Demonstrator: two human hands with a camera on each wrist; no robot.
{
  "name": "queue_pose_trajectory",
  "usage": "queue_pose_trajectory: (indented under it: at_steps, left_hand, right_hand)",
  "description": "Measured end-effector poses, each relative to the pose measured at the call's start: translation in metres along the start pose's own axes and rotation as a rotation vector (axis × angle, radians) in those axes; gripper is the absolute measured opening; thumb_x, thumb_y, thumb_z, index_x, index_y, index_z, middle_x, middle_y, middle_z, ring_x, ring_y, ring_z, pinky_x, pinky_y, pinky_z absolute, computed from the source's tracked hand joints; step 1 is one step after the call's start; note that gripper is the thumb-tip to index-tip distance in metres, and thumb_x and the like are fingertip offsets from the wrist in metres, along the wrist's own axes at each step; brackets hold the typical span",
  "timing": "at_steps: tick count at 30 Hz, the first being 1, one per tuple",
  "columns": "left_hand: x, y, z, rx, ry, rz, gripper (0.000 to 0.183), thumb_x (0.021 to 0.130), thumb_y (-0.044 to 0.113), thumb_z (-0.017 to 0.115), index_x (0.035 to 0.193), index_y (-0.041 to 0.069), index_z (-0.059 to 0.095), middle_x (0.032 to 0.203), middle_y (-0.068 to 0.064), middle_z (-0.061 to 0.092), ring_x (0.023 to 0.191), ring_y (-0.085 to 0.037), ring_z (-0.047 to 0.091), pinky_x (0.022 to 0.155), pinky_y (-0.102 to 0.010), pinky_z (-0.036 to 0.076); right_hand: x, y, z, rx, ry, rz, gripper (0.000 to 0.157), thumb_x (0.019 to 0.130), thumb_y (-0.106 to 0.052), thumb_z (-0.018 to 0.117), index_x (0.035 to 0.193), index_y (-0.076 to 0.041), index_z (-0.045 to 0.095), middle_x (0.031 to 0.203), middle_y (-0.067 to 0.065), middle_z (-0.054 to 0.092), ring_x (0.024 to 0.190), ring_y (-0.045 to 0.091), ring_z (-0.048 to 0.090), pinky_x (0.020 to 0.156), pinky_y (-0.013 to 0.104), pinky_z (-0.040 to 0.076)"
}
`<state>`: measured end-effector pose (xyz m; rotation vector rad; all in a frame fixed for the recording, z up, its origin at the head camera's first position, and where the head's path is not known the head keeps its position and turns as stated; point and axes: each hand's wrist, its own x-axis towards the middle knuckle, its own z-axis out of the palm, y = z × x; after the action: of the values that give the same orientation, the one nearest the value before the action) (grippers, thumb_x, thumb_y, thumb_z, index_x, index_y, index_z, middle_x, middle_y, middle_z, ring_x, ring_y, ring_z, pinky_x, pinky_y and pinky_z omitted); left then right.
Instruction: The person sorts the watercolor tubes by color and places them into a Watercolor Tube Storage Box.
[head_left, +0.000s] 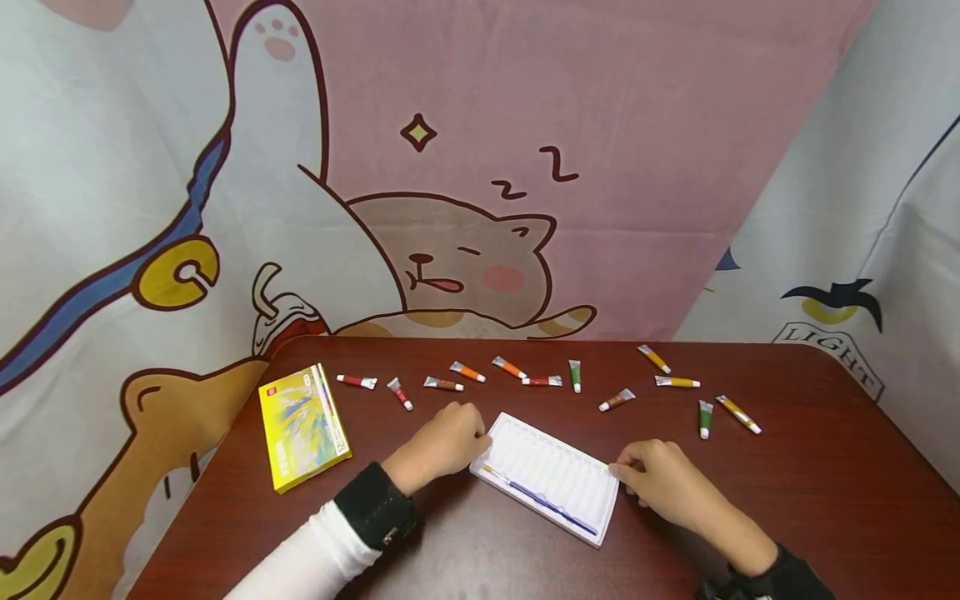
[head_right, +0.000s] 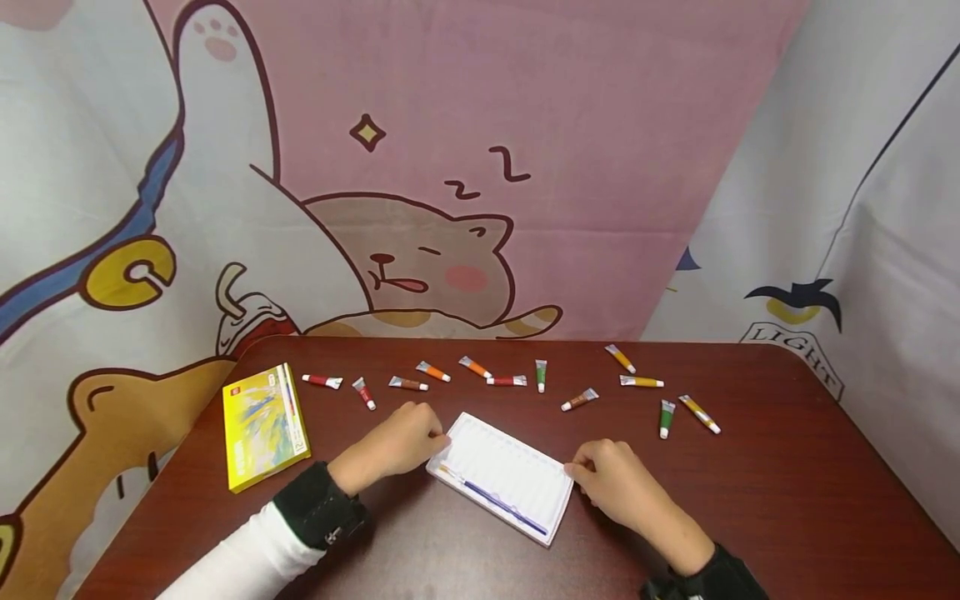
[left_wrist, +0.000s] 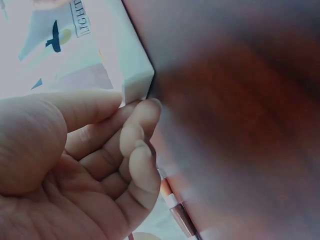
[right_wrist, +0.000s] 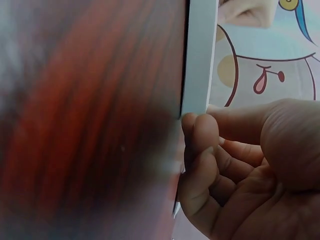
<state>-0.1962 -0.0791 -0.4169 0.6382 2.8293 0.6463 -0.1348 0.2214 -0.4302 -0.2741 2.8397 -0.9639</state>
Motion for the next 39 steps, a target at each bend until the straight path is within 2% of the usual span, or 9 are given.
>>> queue_pose_trajectory:
  at_steps: [6,13,15,22,30,36,39]
  left_hand:
    - [0.017,-0.002,-0.002,-0.010,0.019,0.022,0.038,0.088,0.018,0.063,0.049,0.015,0.058,0.046,0.010,0.029,0.042,-0.007,0.032,0.039,-0.023,0.025]
    - [0.035,0.001,-0.003,0.006,0.052,0.081,0.052,0.087,0.014,0.063,0.041,0.018,0.039,0.045,0.010,0.023,0.040,-0.005,0.025,0.037,-0.021,0.018]
    - [0.040,0.002,-0.003,-0.002,0.051,0.084,0.052,0.087,0.015,0.063,0.041,0.018,0.038,0.045,0.010,0.023,0.039,-0.004,0.024,0.037,-0.020,0.017]
    - [0.050,0.005,0.001,-0.044,0.062,0.077,0.033,0.089,0.020,0.064,0.057,0.012,0.065,0.046,0.009,0.034,0.041,-0.006,0.033,0.038,-0.021,0.024]
    - [0.060,0.007,0.008,-0.046,0.129,0.152,0.037,0.087,0.021,0.067,0.051,0.010,0.062,0.046,0.010,0.030,0.040,-0.004,0.029,0.039,-0.020,0.022]
    - [0.062,0.008,0.011,-0.062,0.148,0.147,0.044,0.086,0.024,0.068,0.046,0.014,0.052,0.046,0.009,0.028,0.040,-0.005,0.028,0.039,-0.021,0.021]
    - [0.060,0.007,0.010,-0.059,0.210,0.159,0.040,0.086,0.028,0.068,0.051,0.017,0.052,0.050,0.009,0.035,0.045,-0.006,0.034,0.041,-0.021,0.025]
  right_hand:
    - [-0.010,-0.004,0.004,-0.044,-0.017,-0.038,0.016,0.087,-0.018,0.066,0.072,-0.019,0.062,0.052,-0.008,0.052,0.044,0.006,0.049,0.040,0.024,0.042]
    - [-0.019,-0.017,0.011,-0.088,-0.034,-0.123,0.020,0.085,-0.017,0.068,0.067,-0.023,0.060,0.054,-0.013,0.044,0.047,0.001,0.038,0.042,0.020,0.037]
    - [-0.022,-0.021,0.013,-0.091,-0.047,-0.135,0.021,0.085,-0.017,0.068,0.067,-0.023,0.060,0.054,-0.014,0.043,0.048,0.000,0.037,0.042,0.021,0.037]
    - [-0.028,-0.033,0.023,-0.091,-0.083,-0.192,0.027,0.085,-0.020,0.067,0.062,-0.025,0.055,0.054,-0.016,0.043,0.049,-0.001,0.036,0.044,0.020,0.036]
    - [-0.030,-0.047,0.036,-0.044,-0.138,-0.240,0.030,0.086,-0.024,0.067,0.060,-0.025,0.051,0.053,-0.017,0.043,0.048,-0.002,0.037,0.043,0.020,0.037]
    - [-0.028,-0.053,0.044,-0.051,-0.145,-0.260,0.032,0.086,-0.025,0.067,0.059,-0.026,0.050,0.053,-0.018,0.040,0.048,-0.003,0.036,0.043,0.020,0.036]
    - [-0.025,-0.052,0.043,-0.049,-0.142,-0.262,0.030,0.087,-0.028,0.066,0.061,-0.027,0.053,0.052,-0.018,0.042,0.047,-0.003,0.036,0.042,0.019,0.036]
